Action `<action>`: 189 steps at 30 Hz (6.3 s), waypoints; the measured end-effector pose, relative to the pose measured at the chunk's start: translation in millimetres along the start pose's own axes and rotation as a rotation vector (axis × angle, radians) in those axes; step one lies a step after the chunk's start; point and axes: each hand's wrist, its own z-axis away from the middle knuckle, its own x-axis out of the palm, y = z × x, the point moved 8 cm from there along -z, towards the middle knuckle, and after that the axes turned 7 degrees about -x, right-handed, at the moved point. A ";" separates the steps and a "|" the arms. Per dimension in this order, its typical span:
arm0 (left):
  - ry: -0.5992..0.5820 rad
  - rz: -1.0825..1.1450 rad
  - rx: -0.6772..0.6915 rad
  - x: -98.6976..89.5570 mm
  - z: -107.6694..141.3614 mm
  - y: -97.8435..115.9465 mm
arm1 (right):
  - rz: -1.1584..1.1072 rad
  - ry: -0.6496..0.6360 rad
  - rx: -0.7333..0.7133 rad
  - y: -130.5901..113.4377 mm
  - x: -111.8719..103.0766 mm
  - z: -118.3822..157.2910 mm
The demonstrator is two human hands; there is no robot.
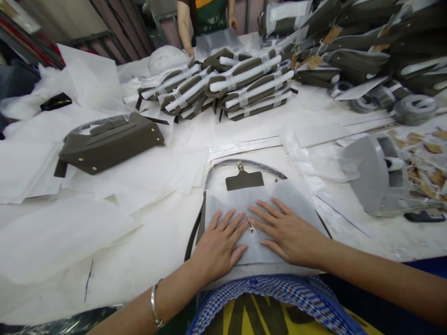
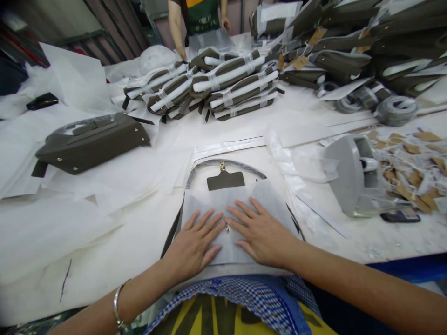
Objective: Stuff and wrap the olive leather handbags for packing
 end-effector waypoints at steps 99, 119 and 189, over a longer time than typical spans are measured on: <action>0.105 0.097 -0.146 0.8 -2.6 -7.5 | -0.013 0.006 -0.280 1.2 -16.5 -19.8; 0.188 -0.003 -0.114 2.0 7.0 -8.8 | -0.016 -0.047 -0.065 19.3 -6.2 -21.5; 0.130 0.212 0.114 -4.8 21.3 43.9 | -0.158 0.074 -0.389 -5.1 -16.3 -40.8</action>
